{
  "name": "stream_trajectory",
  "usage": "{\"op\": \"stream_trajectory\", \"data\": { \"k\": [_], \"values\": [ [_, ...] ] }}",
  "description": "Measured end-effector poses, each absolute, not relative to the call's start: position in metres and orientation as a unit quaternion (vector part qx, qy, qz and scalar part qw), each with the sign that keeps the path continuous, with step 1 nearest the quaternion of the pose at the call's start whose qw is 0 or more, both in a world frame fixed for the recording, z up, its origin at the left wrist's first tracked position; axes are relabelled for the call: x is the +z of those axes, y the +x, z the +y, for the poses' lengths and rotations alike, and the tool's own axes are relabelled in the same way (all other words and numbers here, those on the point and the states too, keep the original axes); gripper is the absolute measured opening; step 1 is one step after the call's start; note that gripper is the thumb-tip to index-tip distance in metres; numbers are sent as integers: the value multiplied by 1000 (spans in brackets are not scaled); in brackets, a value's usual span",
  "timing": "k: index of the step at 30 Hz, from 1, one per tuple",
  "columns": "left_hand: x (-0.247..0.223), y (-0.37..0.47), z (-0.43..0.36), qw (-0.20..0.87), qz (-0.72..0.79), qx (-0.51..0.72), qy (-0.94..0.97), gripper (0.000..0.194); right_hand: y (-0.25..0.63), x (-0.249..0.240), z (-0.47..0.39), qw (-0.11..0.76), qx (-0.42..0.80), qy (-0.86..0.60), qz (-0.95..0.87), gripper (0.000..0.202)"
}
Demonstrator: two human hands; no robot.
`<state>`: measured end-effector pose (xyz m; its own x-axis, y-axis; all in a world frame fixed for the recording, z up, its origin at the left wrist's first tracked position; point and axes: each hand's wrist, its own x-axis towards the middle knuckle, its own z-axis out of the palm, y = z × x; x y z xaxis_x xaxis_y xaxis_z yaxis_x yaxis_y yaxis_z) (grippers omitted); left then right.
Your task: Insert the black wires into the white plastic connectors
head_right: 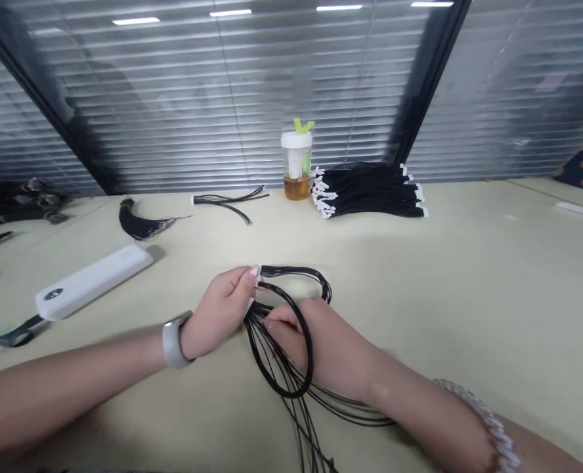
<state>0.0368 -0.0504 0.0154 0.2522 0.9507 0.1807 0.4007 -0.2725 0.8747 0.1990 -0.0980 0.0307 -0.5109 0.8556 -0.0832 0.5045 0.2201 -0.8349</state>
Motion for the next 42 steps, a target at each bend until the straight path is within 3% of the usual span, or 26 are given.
{"op": "stream_trajectory", "data": {
  "k": [4, 12, 18, 32, 34, 37, 42],
  "values": [
    [16, 36, -54, 353, 474, 395, 703, 39, 194, 28, -98, 206, 450, -471, -731, 29],
    [14, 37, -56, 323, 470, 399, 718, 36, 189, 15, -99, 259, 355, -482, -758, 22],
    [15, 37, -57, 333, 471, 393, 716, 35, 189, 22, -98, 222, 295, -484, -793, 19],
    [17, 41, -58, 480, 509, 360, 617, 41, 232, 58, -91, 154, 108, -565, -803, 19],
    [16, 42, -56, 489, 514, 364, 604, 41, 243, 63, -85, 195, 66, -606, -768, 15],
    [16, 42, -54, 500, 519, 364, 590, 42, 251, 66, -77, 322, 26, -654, -684, 15],
    [18, 41, -55, 500, 505, 368, 599, 40, 243, 65, -75, 616, 180, -543, -541, 20]
  ]
}}
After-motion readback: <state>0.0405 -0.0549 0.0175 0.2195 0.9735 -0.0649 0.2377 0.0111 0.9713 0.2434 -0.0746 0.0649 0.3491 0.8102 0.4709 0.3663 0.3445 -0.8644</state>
